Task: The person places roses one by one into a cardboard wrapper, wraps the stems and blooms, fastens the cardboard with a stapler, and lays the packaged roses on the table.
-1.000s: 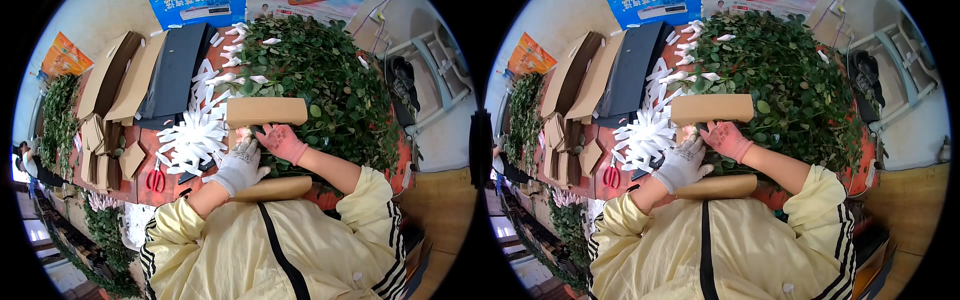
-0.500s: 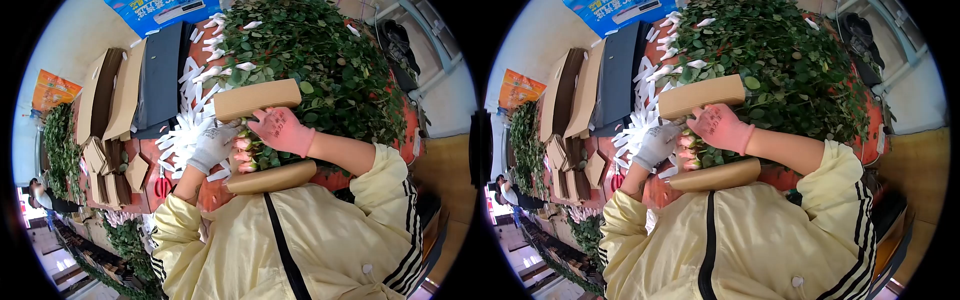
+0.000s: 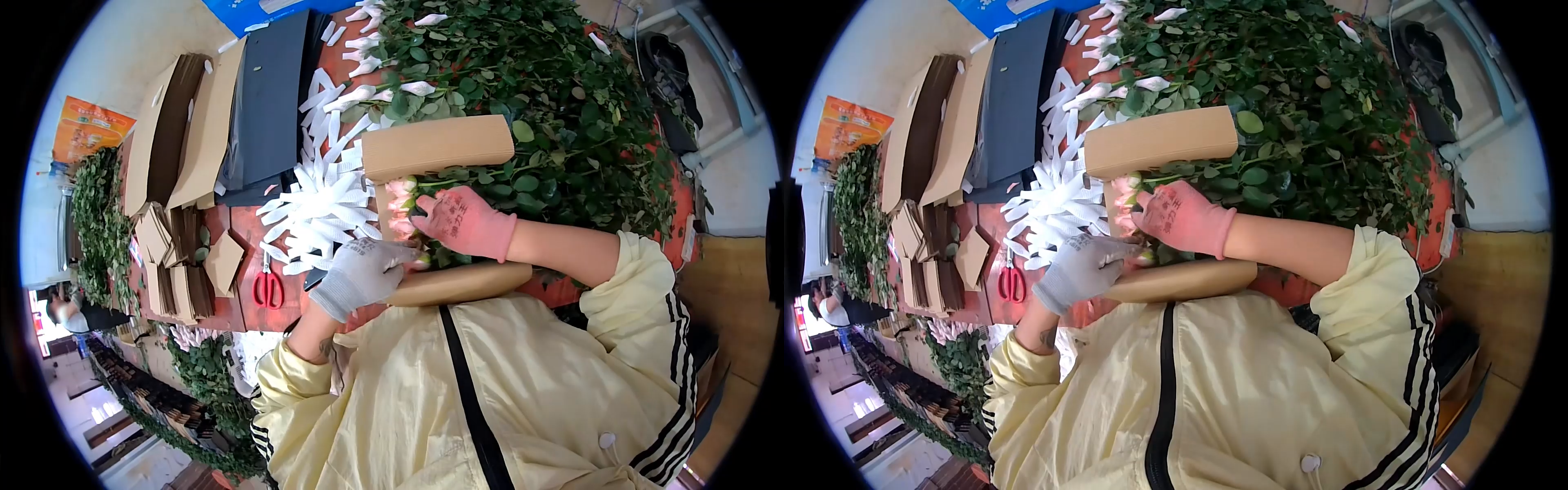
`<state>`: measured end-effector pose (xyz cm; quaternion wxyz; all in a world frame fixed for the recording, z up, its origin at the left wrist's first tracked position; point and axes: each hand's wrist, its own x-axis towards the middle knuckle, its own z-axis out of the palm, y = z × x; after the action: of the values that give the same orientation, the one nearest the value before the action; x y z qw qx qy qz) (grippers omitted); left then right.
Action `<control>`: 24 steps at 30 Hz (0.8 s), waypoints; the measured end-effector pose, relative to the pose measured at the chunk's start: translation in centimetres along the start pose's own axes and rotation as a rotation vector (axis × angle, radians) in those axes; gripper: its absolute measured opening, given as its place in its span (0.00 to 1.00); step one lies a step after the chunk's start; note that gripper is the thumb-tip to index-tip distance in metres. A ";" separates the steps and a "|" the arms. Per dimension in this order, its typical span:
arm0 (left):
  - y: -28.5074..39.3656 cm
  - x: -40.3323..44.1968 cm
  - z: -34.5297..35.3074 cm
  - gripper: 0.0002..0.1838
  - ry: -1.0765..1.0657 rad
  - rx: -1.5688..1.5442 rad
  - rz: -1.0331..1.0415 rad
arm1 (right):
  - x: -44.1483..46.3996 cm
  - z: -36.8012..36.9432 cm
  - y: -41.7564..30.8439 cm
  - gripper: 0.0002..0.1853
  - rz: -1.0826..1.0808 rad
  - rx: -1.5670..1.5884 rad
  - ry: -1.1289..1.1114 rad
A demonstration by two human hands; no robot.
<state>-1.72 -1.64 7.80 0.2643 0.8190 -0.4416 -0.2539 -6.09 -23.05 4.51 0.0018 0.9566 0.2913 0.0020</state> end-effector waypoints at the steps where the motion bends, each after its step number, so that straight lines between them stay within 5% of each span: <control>1: -0.4 0.1 -0.1 0.15 0.004 0.008 0.035 | 0.2 -0.1 0.0 0.10 0.002 0.002 -0.001; 7: -3.3 2.4 -0.2 0.16 0.087 -0.187 0.124 | 0.2 -0.1 0.8 0.09 0.115 0.165 -0.138; 10: -4.4 2.5 0.4 0.16 0.091 -0.206 0.156 | -1.6 -0.5 0.1 0.11 0.085 0.069 0.179; 14: -5.0 2.7 0.3 0.23 -0.023 -0.411 0.012 | -1.7 -1.2 -0.7 0.14 0.099 0.107 -0.207; 20: -5.7 2.0 0.7 0.17 0.023 -0.058 0.309 | -1.7 1.5 -0.8 0.09 -0.030 0.056 -0.065; 23: -4.7 1.5 0.4 0.18 -0.009 0.034 0.248 | -1.3 -0.1 -1.0 0.10 -0.129 -0.175 -0.042; 24: -4.4 1.4 0.3 0.18 0.002 0.029 0.234 | -1.6 -2.0 -1.3 0.11 -0.045 -0.015 -0.200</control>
<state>1.36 -0.80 4.42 0.2808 0.7658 -0.5374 -0.2143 -8.13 -22.81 6.49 0.0383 0.9452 0.3111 -0.0914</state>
